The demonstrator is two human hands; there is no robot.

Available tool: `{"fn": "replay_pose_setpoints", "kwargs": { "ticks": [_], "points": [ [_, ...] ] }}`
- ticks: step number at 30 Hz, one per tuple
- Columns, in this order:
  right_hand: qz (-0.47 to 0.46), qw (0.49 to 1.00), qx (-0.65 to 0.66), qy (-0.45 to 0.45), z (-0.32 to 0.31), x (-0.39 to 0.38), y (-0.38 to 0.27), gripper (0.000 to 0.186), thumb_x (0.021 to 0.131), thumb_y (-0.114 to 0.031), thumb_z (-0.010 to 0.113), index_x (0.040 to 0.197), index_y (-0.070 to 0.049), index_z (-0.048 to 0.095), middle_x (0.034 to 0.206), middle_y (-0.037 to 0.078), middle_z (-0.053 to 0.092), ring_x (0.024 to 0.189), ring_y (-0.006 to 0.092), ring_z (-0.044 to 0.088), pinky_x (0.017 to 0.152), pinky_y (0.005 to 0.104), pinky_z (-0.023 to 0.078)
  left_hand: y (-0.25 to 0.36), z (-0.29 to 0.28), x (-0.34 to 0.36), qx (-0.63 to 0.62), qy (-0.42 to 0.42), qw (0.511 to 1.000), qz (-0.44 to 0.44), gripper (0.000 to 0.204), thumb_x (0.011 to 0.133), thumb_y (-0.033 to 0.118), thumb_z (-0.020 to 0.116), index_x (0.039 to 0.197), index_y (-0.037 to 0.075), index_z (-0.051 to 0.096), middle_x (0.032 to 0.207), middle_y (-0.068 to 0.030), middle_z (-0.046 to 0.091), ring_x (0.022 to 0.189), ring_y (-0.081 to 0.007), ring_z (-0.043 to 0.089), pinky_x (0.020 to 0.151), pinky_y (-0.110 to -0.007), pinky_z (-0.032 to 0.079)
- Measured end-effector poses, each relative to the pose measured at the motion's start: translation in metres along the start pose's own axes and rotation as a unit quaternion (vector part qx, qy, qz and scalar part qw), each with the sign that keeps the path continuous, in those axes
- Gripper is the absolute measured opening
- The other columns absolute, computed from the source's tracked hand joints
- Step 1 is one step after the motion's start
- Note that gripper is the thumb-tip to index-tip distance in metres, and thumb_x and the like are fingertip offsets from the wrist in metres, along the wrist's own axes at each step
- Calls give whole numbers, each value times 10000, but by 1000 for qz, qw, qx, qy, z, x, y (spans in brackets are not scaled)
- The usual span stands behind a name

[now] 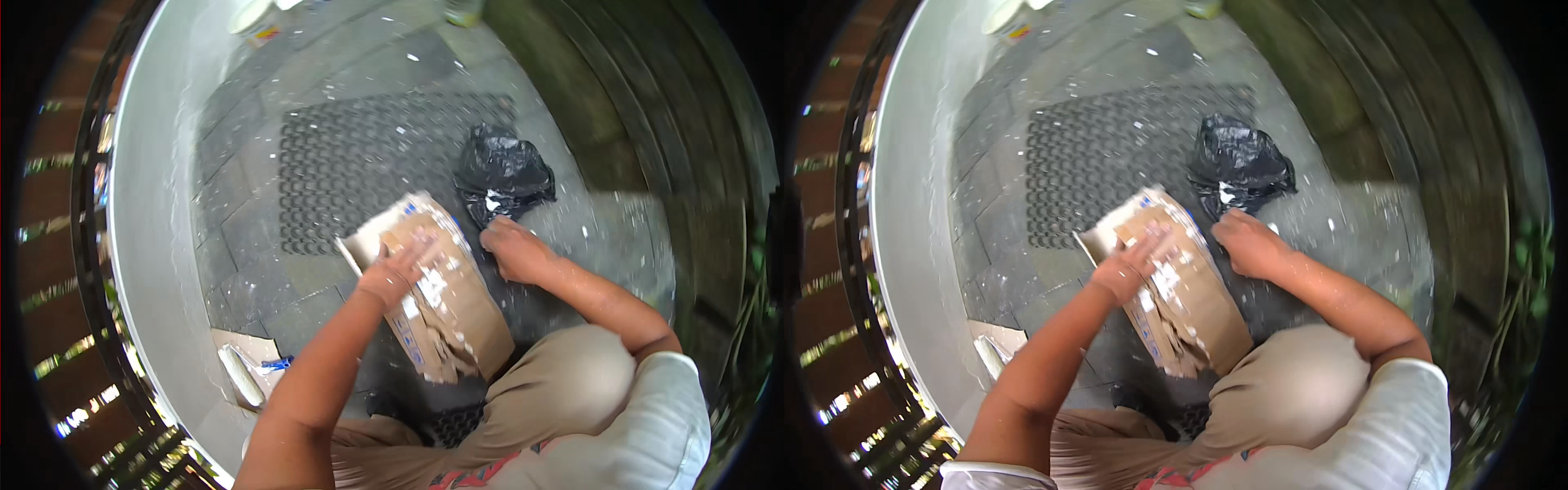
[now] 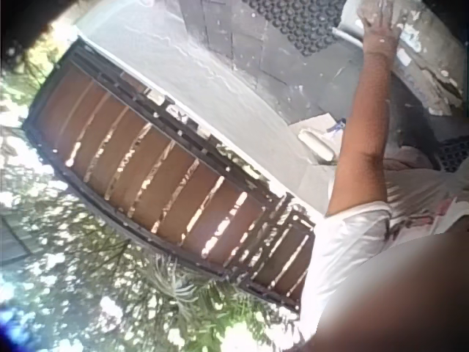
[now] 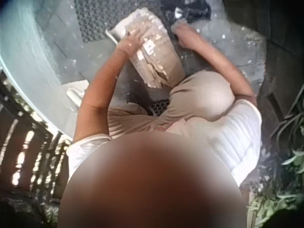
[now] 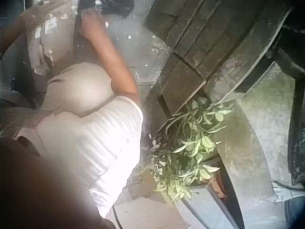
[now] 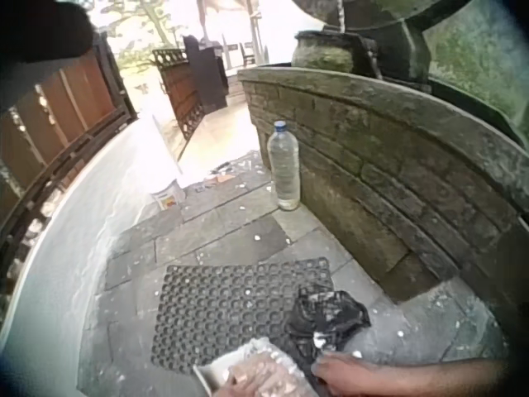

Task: The person is scraping and smoothing a surface, likely a wall or tile, using a putty knife and cardboard scraps.

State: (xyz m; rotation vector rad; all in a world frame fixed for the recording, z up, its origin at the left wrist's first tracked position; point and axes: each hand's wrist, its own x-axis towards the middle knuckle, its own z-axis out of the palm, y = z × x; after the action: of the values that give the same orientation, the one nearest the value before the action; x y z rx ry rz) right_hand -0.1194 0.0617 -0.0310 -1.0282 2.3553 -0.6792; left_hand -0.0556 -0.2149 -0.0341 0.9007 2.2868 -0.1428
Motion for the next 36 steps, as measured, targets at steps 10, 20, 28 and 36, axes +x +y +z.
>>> {"fn": "replay_pose_setpoints", "kwargs": {
  "ticks": [10, 20, 28, 36],
  "points": [
    [210, 944, -23, 254, 7, -125, -37, 407, 844, -219, 711, 1167, -44, 536, 1046, 197, 578, 1085, 409, 514, 925, 457, 433, 14, -17, -19, 35, 2, 998, -49, 1041, 734, 190, 774, 1567, 246, 153, 1650, -60, 10, 1517, -289, 38, 1164, -598, 214],
    [235, 932, 151, 231, 58, -132, -5, 249, 912, -220, 646, 1063, -33, 583, 839, 140, 639, 724, 310, 629, 708, 393, 511, 44, -71, -68, -73, 58, 995, -35, 957, 616, 165, 767, 1472, 92, 346, 1601, -124, 208, 1494, -365, 118, 1169, -625, 186],
    [247, 904, 272, 216, -10, -110, -22, 308, 920, -306, 658, 987, -9, 617, 811, 85, 640, 670, 209, 604, 639, 364, 499, 45, -79, -81, -225, 220, 948, 56, 995, 547, 480, 870, 1306, -20, 463, 1340, -256, 478, 1313, -416, 373, 1118, -467, 319],
    [327, 932, -3, 158, 69, -130, -13, 387, 881, -254, 670, 1151, 2, 563, 1085, 271, 635, 1020, 454, 597, 893, 473, 478, 38, -39, -77, -372, 304, 876, -45, 438, 959, 376, 493, 1152, -9, 418, 928, -231, 580, 904, -412, 562, 822, -457, 434]
  ]
}}
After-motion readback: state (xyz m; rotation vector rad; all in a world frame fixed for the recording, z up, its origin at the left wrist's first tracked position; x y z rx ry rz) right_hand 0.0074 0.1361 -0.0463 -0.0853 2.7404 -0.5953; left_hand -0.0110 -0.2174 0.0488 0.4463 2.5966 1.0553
